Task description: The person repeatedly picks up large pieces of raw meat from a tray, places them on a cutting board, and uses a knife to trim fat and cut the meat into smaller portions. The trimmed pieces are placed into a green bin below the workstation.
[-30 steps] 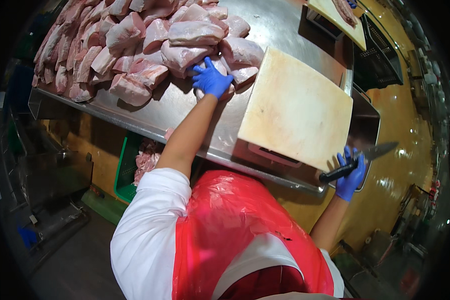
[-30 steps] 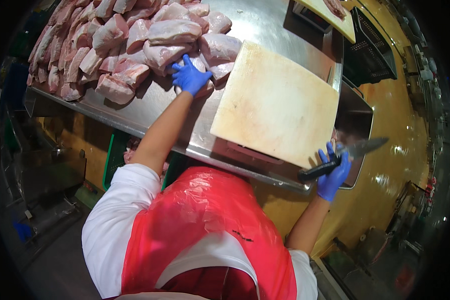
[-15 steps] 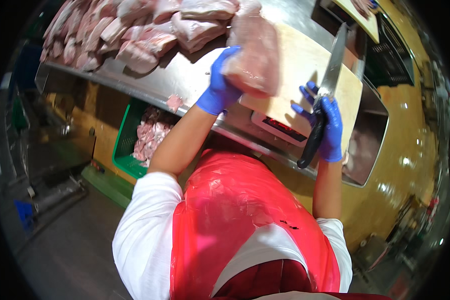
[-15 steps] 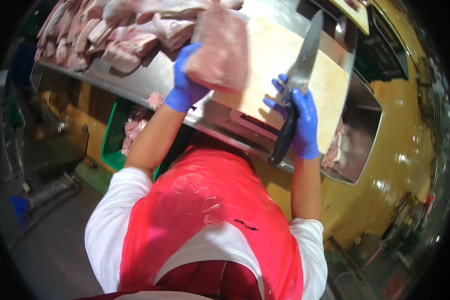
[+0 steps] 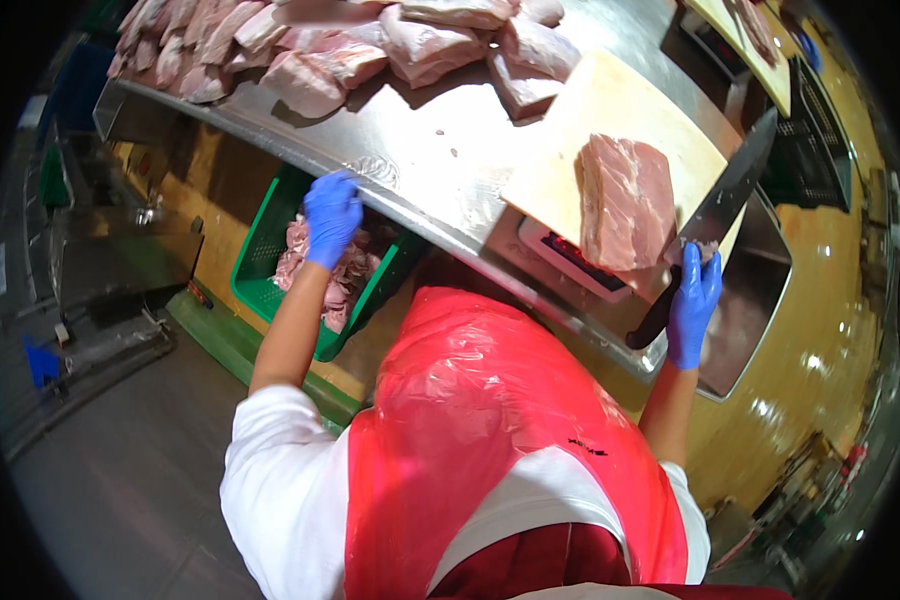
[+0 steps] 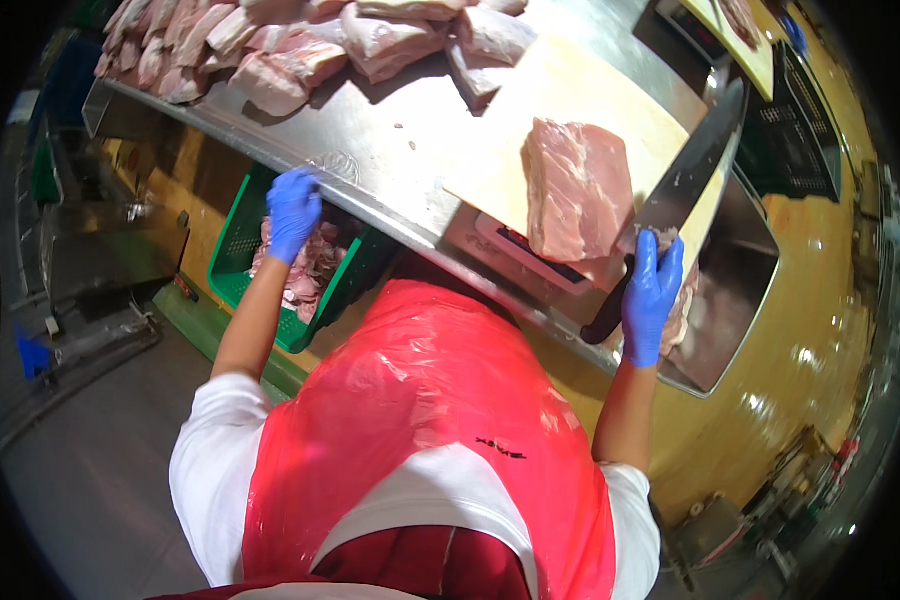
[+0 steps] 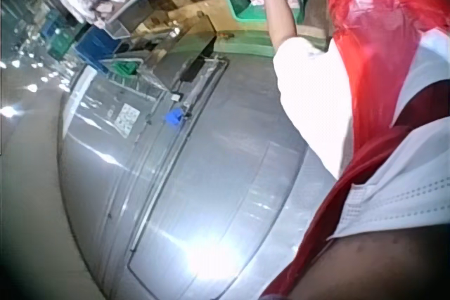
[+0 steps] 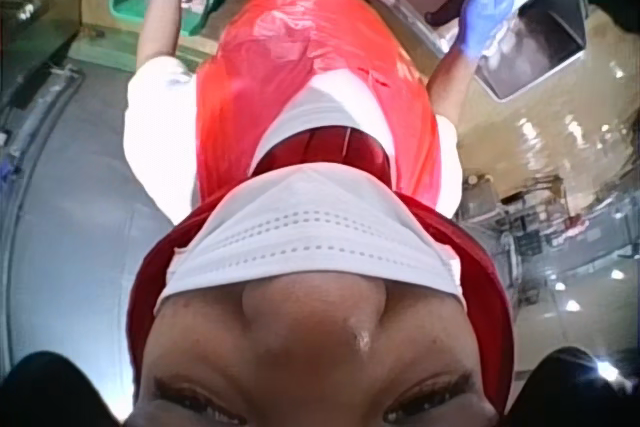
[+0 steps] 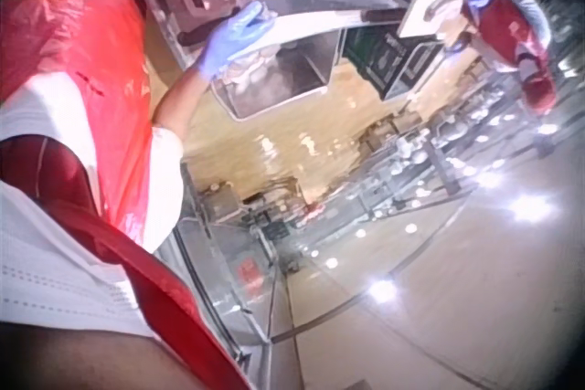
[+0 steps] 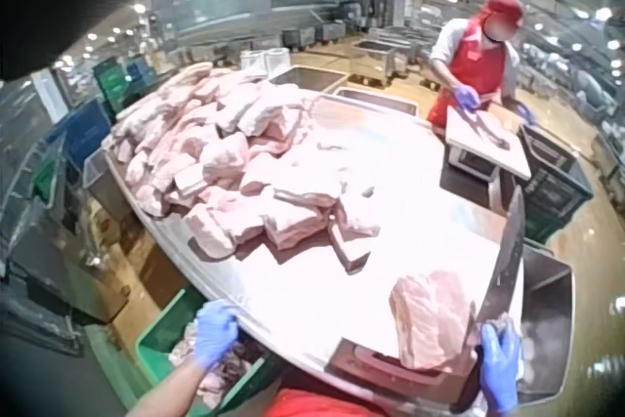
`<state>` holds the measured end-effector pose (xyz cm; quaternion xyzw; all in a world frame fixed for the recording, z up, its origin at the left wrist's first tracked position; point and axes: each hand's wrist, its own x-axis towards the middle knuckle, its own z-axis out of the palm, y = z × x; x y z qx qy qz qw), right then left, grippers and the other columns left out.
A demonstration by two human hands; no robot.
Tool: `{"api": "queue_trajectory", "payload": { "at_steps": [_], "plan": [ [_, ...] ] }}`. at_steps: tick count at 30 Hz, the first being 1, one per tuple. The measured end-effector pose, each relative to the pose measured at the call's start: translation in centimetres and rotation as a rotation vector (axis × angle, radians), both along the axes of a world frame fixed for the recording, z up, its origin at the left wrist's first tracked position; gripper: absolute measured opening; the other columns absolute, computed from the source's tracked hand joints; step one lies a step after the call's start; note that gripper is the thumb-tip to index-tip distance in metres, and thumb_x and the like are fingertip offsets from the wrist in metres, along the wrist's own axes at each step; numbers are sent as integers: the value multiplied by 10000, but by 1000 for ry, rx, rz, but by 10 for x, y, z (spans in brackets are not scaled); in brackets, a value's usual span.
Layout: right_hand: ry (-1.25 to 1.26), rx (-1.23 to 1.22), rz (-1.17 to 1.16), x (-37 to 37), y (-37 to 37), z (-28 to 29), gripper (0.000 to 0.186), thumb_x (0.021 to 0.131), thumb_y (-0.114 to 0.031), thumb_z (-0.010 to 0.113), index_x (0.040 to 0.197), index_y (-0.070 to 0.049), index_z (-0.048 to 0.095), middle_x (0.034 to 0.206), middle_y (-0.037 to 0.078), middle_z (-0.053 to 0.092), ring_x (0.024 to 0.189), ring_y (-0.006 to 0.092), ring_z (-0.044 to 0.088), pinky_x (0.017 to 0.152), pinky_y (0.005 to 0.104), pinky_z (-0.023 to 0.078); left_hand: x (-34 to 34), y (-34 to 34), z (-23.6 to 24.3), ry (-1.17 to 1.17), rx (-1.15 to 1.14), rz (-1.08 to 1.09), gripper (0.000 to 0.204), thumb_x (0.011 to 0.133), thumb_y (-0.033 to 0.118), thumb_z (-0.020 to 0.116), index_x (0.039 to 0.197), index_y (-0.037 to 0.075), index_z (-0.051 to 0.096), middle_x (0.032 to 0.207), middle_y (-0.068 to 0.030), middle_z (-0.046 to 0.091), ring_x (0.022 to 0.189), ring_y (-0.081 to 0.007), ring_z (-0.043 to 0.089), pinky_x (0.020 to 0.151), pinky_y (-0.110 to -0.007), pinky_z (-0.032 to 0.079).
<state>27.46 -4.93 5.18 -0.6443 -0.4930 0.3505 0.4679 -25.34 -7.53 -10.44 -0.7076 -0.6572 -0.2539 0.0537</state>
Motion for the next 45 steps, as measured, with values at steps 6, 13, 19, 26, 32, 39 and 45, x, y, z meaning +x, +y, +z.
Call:
{"api": "queue_trajectory", "payload": {
  "at_steps": [6,13,19,26,32,39,45],
  "plan": [
    [-13,44,-28,48,41,-19,251,1032,-170,569,1173,13,667,1097,47,662,986,135,620,958,285,472,52,-16,15,-279,17,61,250,837,65,702,1085,86,686,1352,-176,572,1284,-391,495,1113,-484,366],
    [359,94,-116,-32,41,-22,188,1013,-196,600,1065,-16,625,965,32,647,865,98,568,796,281,477,333,119,120,-724,-60,-531,493,1011,222,555,1440,-14,492,1477,-250,493,1409,-376,443,1190,-426,318],
    [120,90,-134,11,27,-11,214,1029,-198,575,1067,12,589,887,102,653,804,162,621,759,331,512,332,162,127,-480,-34,-736,375,986,211,577,1319,45,619,1320,-226,609,1291,-400,531,1111,-447,414],
    [-284,-9,362,-5,-39,27,481,1030,-145,526,1494,-119,403,932,219,693,834,395,690,765,484,532,297,35,148,-492,47,-608,247,784,23,773,1016,96,725,1050,-103,665,1005,-298,635,886,-403,521],
    [-552,-95,530,-12,-25,30,743,966,-97,543,1619,-252,225,926,239,662,772,467,628,733,555,503,305,60,120,-415,135,-634,224,783,106,772,979,120,664,998,-71,641,949,-303,607,856,-432,492],
    [-1316,-228,680,78,-123,97,869,864,19,588,1603,-339,301,793,150,537,589,328,585,544,459,495,291,61,109,-420,130,-476,264,775,54,755,1025,92,681,1046,-106,656,992,-313,622,891,-420,507],
    [-623,12,439,50,-115,98,734,945,-11,550,1604,-227,311,1085,209,674,806,402,683,712,469,546,294,43,137,-282,-21,-615,362,755,86,777,1107,117,694,1180,-162,587,1065,-329,597,924,-423,507]
  ]
}}
